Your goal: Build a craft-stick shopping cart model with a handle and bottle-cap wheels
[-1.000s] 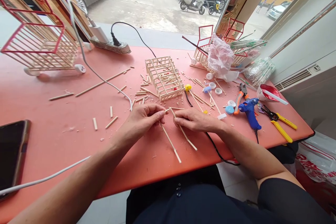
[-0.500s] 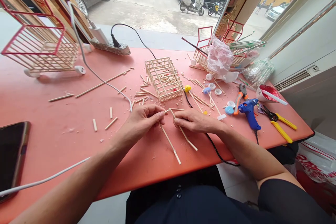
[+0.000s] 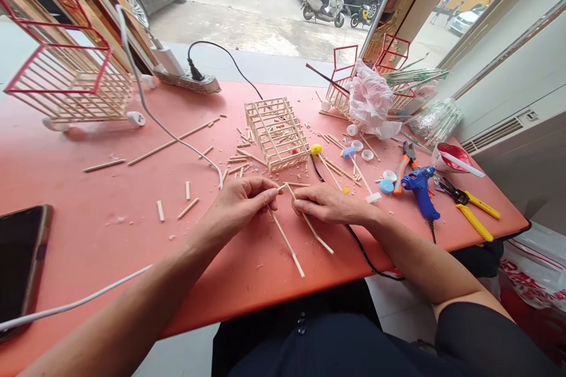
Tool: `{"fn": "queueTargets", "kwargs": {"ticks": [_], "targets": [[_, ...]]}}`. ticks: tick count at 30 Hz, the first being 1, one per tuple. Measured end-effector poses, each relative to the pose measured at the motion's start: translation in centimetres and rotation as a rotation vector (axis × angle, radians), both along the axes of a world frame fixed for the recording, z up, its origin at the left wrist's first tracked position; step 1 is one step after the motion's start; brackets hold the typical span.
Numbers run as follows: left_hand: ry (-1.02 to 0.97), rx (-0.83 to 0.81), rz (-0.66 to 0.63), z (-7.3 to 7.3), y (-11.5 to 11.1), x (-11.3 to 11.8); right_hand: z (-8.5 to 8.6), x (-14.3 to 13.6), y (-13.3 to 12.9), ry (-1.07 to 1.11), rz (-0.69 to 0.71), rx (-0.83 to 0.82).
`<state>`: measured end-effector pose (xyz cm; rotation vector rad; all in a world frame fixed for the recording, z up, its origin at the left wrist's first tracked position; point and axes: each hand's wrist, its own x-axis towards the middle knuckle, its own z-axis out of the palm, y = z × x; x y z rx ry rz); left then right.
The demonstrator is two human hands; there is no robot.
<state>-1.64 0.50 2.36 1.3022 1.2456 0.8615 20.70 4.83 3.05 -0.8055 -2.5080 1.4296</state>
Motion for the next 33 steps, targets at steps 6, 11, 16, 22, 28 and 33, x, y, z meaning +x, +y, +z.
{"fn": "queueTargets", "kwargs": {"ticks": [6,11,16,22,28,33], "targets": [[0.0,-0.006,-0.003,-0.13,0.05,-0.03,0.1,0.06,0.0,-0.016,-0.002,-0.001],[0.023,0.005,-0.009,-0.4,0.07,-0.17,0.01,0.07,-0.03,-0.009,0.002,0.011],[0.013,0.003,-0.013,-0.41,0.07,-0.25,0.02,-0.07,-0.02,-0.017,0.003,0.016],[-0.001,-0.001,-0.003,-0.5,0.17,-0.18,0.17,-0.02,0.0,-0.017,0.005,0.023],[-0.002,0.011,-0.004,-0.47,0.14,-0.06,0.26,-0.03,-0.03,-0.02,0.007,0.023],[0.002,0.006,-0.001,-0.07,0.02,-0.03,0.25,-0.11,-0.08,-0.027,0.003,0.029]]}}
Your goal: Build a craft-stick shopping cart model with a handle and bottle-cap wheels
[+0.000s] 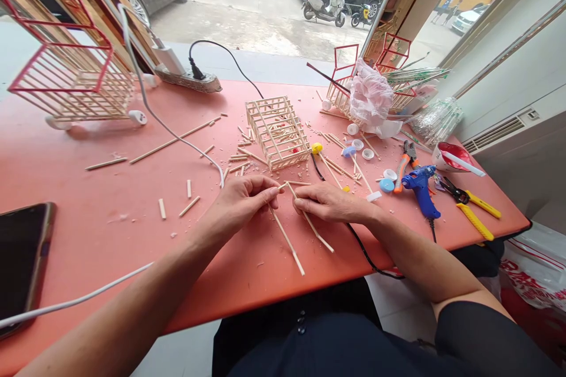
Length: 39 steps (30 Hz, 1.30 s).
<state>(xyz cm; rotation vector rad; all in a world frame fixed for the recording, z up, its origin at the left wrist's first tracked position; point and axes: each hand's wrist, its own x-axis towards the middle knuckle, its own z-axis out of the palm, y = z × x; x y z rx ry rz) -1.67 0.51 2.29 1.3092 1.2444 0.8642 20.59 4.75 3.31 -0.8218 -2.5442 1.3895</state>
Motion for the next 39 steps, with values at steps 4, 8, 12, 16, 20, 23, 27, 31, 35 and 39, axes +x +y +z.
{"fn": "queueTargets", "kwargs": {"ticks": [4,8,12,16,20,23,27,31,35,39], "targets": [[-0.014,-0.011,0.003,0.05,0.0,0.01,-0.02,0.03,0.0,-0.001,0.002,0.0],[-0.016,-0.007,0.003,-0.08,-0.02,-0.02,-0.03,0.02,0.02,-0.007,-0.004,0.004],[-0.012,0.0,-0.008,-0.05,-0.06,-0.02,-0.04,0.02,0.01,-0.009,-0.002,0.006],[-0.008,-0.003,-0.002,0.1,-0.06,0.0,-0.05,0.07,-0.01,-0.006,0.0,0.006],[-0.004,-0.006,-0.006,0.18,-0.06,-0.01,-0.08,0.08,0.02,0.001,0.005,0.003],[-0.008,-0.012,-0.008,0.23,-0.09,0.01,-0.14,0.08,0.04,0.007,0.007,0.007],[-0.001,-0.011,-0.007,0.28,-0.11,0.02,-0.17,0.1,-0.01,0.001,0.011,0.009],[-0.002,-0.013,-0.009,0.35,-0.15,0.01,-0.11,0.11,-0.05,-0.008,0.006,0.006],[-0.003,-0.009,-0.005,0.46,-0.22,0.03,-0.09,0.08,-0.01,-0.003,0.006,0.005],[-0.002,-0.007,-0.007,0.57,-0.27,0.03,-0.12,0.05,-0.02,-0.004,0.006,-0.002]]}}
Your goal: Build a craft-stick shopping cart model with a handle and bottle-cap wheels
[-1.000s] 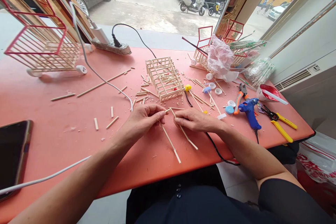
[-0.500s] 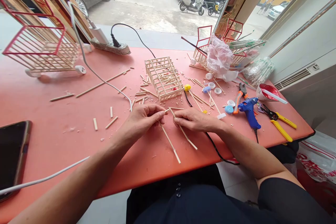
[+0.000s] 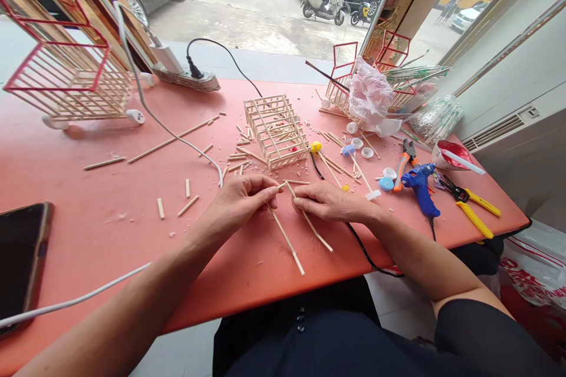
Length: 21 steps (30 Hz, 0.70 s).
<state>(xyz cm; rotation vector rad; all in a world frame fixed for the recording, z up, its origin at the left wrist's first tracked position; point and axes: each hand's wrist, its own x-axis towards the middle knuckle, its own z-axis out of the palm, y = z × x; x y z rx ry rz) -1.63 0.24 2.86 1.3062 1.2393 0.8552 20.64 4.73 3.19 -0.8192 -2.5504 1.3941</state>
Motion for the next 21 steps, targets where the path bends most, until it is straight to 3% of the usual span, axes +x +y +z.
{"fn": "queueTargets", "kwargs": {"ticks": [21], "targets": [[-0.024,-0.027,0.012,0.08,0.01,0.05,-0.02,0.03,-0.01,-0.003,0.0,-0.008]]}}
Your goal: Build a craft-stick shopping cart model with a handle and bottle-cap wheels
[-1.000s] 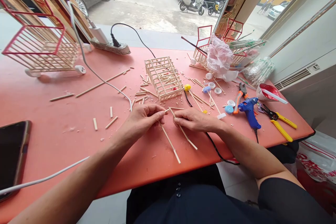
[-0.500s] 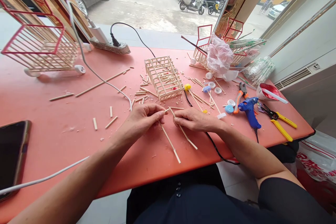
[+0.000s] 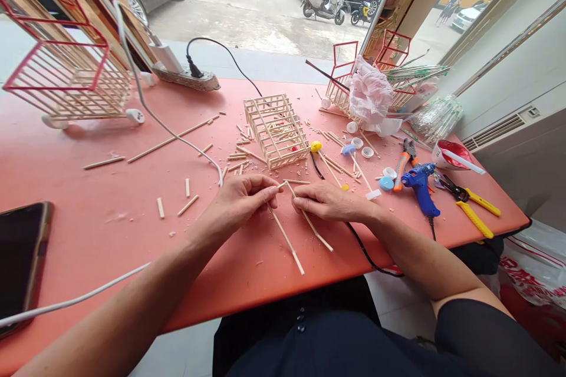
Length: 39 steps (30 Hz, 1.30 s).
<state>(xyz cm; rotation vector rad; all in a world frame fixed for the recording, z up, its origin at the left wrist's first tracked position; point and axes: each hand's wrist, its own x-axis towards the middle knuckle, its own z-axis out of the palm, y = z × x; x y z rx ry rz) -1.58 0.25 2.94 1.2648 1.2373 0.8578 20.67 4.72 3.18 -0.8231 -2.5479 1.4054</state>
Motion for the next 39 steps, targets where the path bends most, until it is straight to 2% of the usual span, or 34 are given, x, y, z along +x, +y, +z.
{"fn": "queueTargets", "kwargs": {"ticks": [39], "targets": [[0.018,0.034,-0.022,-0.5,0.17,-0.14,-0.17,0.05,-0.03,0.002,-0.002,0.005]]}}
